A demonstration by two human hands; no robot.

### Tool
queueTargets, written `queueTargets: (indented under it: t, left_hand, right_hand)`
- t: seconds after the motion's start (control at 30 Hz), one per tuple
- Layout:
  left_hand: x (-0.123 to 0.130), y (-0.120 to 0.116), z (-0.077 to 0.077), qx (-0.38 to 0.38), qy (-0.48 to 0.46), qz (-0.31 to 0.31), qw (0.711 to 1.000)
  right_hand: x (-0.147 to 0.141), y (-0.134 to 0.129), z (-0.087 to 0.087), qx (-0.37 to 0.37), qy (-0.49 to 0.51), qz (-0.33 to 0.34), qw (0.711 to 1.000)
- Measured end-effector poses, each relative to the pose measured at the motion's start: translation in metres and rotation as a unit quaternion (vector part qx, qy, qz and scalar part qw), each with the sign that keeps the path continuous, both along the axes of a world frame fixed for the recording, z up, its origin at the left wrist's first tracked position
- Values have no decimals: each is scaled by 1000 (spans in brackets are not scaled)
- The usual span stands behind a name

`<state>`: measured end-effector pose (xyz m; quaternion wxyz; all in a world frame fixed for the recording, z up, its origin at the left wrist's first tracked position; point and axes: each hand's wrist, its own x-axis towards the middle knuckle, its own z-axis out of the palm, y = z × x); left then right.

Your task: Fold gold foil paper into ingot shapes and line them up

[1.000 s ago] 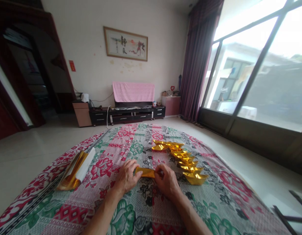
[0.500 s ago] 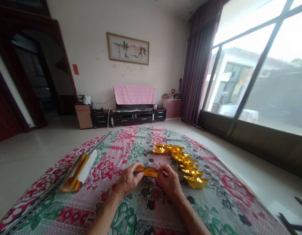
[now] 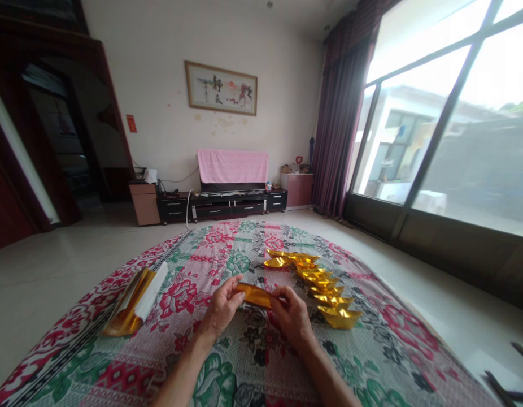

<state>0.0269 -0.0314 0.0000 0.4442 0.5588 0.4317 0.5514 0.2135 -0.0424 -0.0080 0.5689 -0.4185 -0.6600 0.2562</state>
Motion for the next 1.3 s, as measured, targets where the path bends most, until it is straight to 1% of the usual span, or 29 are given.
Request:
queueTargets:
  t: [0.03, 0.13, 0.17, 0.2, 0.27, 0.37, 0.47, 0.57, 0.77, 0.93, 1.03, 1.1, 1.13, 1.2, 1.3]
  left_hand:
    - [-1, 0, 2, 9, 13, 25, 1000]
    - [-5, -2, 7, 17, 53, 131, 990]
    - [-6, -2, 9, 5, 61, 153, 986]
    - [-6, -3, 10, -16, 67, 161, 985]
    - [-5, -5, 12, -63, 67, 145, 985]
    - [0, -9, 15, -108, 29, 83, 990]
    - [3, -12, 17, -134, -38, 29, 990]
    - [3, -12, 16, -145, -83, 8, 986]
    - [-3, -8, 11, -132, -119, 0, 984]
    - [-3, -8, 11, -140, -111, -16, 984]
    - [-2, -9, 12, -125, -105, -3, 987]
    - [-2, -10, 13, -109, -109, 10, 988]
    - [-2, -10, 13, -102, -112, 16, 988]
    - [-2, -9, 13, -93, -119, 24, 988]
    - [-2, -8, 12, -91, -139, 35, 985]
  right_hand:
    - [0, 0, 0, 1, 3, -3, 1000]
    - [0, 0, 3, 14, 6, -32, 999]
    - [0, 0, 4, 19, 7, -42, 999]
    - [1, 0, 5, 23, 8, -51, 998]
    - [1, 0, 6, 28, 11, -61, 998]
    - [0, 0, 5, 24, 17, -56, 998]
    - [-1, -1, 4, 8, 27, -21, 999]
    - [-3, -3, 6, 3, 27, 9, 1000]
    - [-5, -6, 12, 14, 11, 15, 1000]
    - [-4, -5, 10, 11, 11, 21, 1000]
    - [-5, -3, 6, 5, 36, 5, 999]
    - [-6, -1, 4, -24, 76, 0, 997]
    - [-7, 0, 4, -46, 101, 10, 994]
    - [-7, 0, 6, -91, 152, 54, 983]
    - [-8, -3, 12, -117, 194, 123, 966]
